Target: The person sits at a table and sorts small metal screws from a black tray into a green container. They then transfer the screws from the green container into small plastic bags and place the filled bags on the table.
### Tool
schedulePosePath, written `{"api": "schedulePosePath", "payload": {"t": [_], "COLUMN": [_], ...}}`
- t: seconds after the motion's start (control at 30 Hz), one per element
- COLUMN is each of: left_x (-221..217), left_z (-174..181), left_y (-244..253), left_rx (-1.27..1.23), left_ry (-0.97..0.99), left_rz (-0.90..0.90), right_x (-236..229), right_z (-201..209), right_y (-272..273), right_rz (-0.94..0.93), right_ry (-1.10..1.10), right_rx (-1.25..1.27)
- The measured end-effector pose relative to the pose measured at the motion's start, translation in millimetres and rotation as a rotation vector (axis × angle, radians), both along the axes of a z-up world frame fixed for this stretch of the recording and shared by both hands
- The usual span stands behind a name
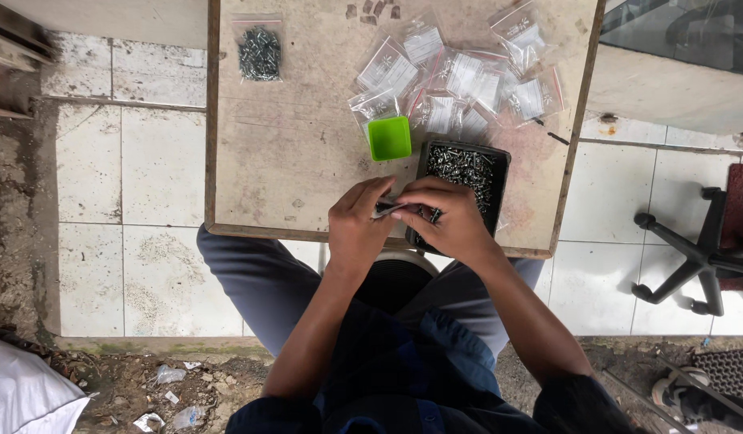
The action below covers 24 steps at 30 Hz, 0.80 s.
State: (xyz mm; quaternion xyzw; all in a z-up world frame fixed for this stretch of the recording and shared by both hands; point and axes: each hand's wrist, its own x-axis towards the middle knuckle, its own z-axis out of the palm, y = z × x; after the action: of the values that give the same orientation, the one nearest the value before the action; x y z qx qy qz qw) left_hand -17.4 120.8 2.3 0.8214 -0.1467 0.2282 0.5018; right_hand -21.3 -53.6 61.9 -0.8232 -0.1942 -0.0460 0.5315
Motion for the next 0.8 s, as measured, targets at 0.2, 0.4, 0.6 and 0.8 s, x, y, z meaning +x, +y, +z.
{"api": "schedulePosePath", "payload": {"t": [0.2, 0.4, 0.6, 0.8], "left_x": [7.7, 21.5, 41.3, 44.8], "left_z": [-7.0, 45.1, 38.7, 20.1], "left_y": [27.8, 53.5, 64.3, 61.9], "left_rx": [-0.014, 0.134, 0.128, -0.002], "left_ry": [0.189, 0.267, 0.405, 0.366], "left_rz": [-0.208, -0.443, -0.552, -0.553], "right_x": [16.0, 22.1, 25.7, 30.7], "right_z": [-0.5, -4.9, 6.0, 16.3], "right_y": [3.2, -9.0, -14.6, -16.9], "right_rz": [0.193, 0.252, 0.233, 0.195], "right_ry": [0.002, -0.126, -0.091, -0.199], "right_rx": [-0.175, -0.378, -0.402, -0.59]}}
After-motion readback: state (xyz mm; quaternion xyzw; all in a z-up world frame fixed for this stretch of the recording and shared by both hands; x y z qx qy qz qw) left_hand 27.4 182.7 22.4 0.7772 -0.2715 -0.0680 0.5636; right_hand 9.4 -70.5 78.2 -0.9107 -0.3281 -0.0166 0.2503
